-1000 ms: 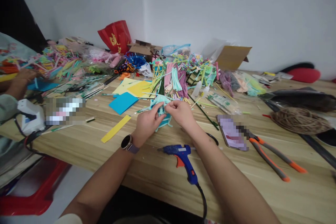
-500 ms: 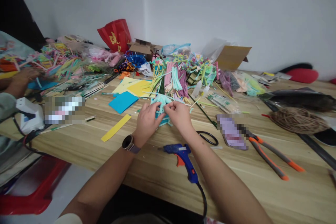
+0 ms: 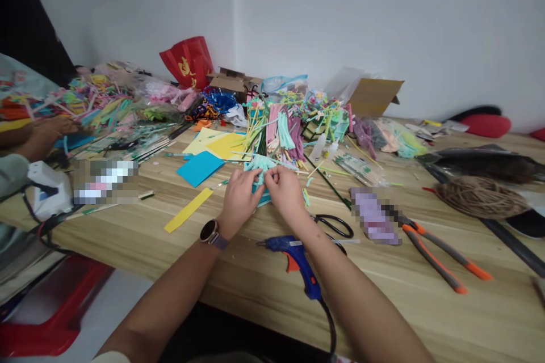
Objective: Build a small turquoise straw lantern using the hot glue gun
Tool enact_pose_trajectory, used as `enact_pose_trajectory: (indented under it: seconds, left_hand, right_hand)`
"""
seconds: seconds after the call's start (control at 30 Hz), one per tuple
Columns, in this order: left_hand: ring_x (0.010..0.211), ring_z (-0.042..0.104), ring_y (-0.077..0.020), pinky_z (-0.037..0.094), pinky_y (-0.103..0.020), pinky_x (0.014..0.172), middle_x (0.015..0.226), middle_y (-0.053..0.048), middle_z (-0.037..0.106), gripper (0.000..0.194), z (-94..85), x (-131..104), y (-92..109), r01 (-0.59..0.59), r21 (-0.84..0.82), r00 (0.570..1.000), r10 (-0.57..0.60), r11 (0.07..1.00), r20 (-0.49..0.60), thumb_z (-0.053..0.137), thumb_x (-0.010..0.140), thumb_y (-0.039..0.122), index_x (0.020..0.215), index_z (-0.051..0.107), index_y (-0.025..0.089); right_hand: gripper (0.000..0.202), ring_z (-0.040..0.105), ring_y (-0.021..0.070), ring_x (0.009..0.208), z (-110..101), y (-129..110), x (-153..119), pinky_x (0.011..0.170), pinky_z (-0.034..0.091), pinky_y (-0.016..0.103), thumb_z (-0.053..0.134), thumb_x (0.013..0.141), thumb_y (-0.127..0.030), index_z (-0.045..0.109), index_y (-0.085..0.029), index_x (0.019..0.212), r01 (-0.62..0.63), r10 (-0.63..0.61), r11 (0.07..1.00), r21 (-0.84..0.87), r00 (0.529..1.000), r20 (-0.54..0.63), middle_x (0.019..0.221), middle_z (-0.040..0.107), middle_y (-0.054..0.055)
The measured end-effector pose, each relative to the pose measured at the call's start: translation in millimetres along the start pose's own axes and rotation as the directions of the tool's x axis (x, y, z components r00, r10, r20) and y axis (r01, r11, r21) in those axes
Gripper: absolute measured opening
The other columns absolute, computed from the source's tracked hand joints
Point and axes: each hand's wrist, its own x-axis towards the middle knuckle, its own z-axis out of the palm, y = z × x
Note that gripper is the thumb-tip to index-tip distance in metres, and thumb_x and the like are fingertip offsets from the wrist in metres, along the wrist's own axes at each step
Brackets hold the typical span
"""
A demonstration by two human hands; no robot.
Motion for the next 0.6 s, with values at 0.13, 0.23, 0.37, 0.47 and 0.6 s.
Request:
enact_pose_trajectory:
  seconds: [0.13, 0.23, 0.37, 0.47, 0.6]
  left_hand:
    - [0.095, 0.053, -0.0245, 0.043, -0.038, 0.085, 0.103, -0.009, 0.067, 0.03, 0.2, 0.0, 0.2, 0.002, -0.012, 1.0, -0.002, 1.0, -0.012, 0.047, 0.093, 0.03, 0.117, 0.057, 0.014]
    - [0.097, 0.053, -0.0247, 0.043, -0.038, 0.086, 0.103, -0.009, 0.067, 0.029, 0.5, -0.4, -0.4, 0.005, -0.026, 1.0, -0.006, 1.0, -0.014, 0.049, 0.092, 0.029, 0.117, 0.057, 0.015]
    - [0.098, 0.053, -0.0248, 0.043, -0.038, 0.086, 0.101, -0.009, 0.067, 0.029, 1.1, -1.1, -1.9, 0.011, -0.047, 1.0, -0.011, 0.999, -0.007, 0.052, 0.091, 0.028, 0.116, 0.057, 0.016]
    - [0.097, 0.053, -0.0246, 0.043, -0.038, 0.086, 0.101, -0.009, 0.067, 0.029, 1.5, -1.3, -3.1, 0.013, -0.059, 1.0, -0.014, 0.998, -0.012, 0.053, 0.09, 0.026, 0.117, 0.057, 0.016]
    - [0.096, 0.053, -0.0244, 0.043, -0.038, 0.086, 0.1, -0.009, 0.067, 0.029, 0.9, -1.9, -4.7, 0.007, -0.065, 1.0, -0.008, 0.998, -0.01, 0.055, 0.09, 0.026, 0.117, 0.058, 0.016]
  right_hand:
    - [0.017, 0.043, 0.0134, 0.051, 2.6, 7.0, 0.9, 0.052, 0.031, 0.026, 0.051, 0.075, -0.032, 0.052, -0.021, 0.063, 0.022, -0.022, 1.0, 0.011, 1.0, -0.006, 0.054, 0.047, -0.003]
    - [0.013, 0.05, 0.0136, 0.055, 1.8, 11.6, 2.2, 0.053, 0.037, 0.026, 0.055, 0.073, -0.033, 0.05, -0.021, 0.07, 0.015, -0.014, 0.998, 0.067, 1.0, -0.013, 0.065, 0.055, -0.001]
    - [0.022, 0.048, 0.0108, 0.039, 0.7, 14.1, 2.8, 0.042, 0.036, 0.025, 0.058, 0.075, -0.039, 0.042, -0.024, 0.078, -0.075, 0.059, 0.978, 0.193, 0.994, 0.087, 0.062, 0.055, -0.006]
    - [0.025, 0.047, 0.0106, 0.032, 1.7, 13.8, 3.3, 0.036, 0.033, 0.024, 0.058, 0.074, -0.039, 0.039, -0.025, 0.082, -0.125, 0.072, 0.945, 0.301, 0.981, 0.182, 0.057, 0.052, -0.009]
    - [0.028, 0.045, 0.0095, 0.03, 1.6, 13.3, 4.3, 0.033, 0.031, 0.022, 0.057, 0.073, -0.039, 0.036, -0.025, 0.085, -0.143, 0.052, 0.911, 0.388, 0.971, 0.235, 0.054, 0.052, -0.012]
